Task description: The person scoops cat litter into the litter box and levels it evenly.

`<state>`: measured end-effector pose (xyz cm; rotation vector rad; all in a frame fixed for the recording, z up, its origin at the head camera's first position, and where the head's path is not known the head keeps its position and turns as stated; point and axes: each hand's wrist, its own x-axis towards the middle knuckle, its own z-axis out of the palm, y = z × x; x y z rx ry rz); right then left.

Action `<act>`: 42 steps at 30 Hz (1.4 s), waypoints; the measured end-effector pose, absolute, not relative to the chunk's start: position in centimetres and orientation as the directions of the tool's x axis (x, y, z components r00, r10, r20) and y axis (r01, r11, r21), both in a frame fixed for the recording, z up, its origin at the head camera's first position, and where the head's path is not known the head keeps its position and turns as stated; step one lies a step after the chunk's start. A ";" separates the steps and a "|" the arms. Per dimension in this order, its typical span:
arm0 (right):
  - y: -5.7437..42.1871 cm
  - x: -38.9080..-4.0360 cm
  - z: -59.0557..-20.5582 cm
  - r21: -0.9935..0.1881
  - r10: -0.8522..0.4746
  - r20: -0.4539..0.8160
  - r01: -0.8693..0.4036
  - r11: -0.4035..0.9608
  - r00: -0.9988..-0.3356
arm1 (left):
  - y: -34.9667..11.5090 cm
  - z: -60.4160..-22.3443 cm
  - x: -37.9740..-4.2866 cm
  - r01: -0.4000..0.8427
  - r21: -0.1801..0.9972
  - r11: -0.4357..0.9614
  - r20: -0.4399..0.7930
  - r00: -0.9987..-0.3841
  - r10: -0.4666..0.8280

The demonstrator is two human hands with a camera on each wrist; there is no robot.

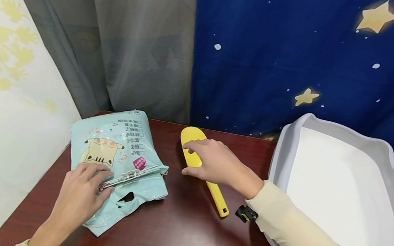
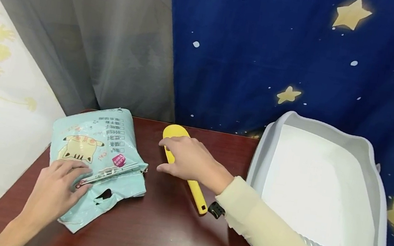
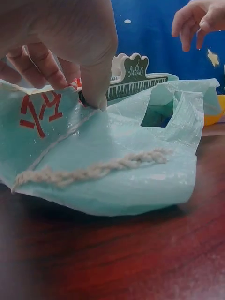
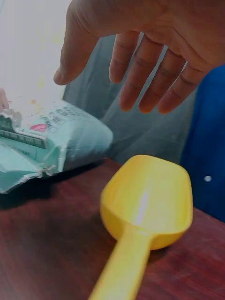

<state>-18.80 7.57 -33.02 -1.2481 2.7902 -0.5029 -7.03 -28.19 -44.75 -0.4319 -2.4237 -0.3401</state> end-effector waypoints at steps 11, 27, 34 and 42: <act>4.4 -18.4 -35.2 -0.335 -0.774 0.094 -0.752 0.567 -0.626 | -28.1 -45.4 -6.9 0.383 0.133 0.914 0.655 -0.726 0.209; 1.2 -18.7 -39.7 -0.449 -0.725 0.212 -0.725 0.523 -0.655 | -28.1 -45.8 -6.5 0.357 0.126 0.926 0.659 -0.727 0.190; 0.2 -19.2 -41.8 -0.436 -0.722 0.277 -0.752 0.494 -0.634 | -28.0 -45.8 -6.3 0.343 0.136 0.929 0.653 -0.736 0.176; -0.7 -19.8 -43.6 -0.471 -0.688 0.307 -0.733 0.491 -0.658 | -28.1 -45.8 -6.2 0.344 0.136 0.929 0.664 -0.728 0.172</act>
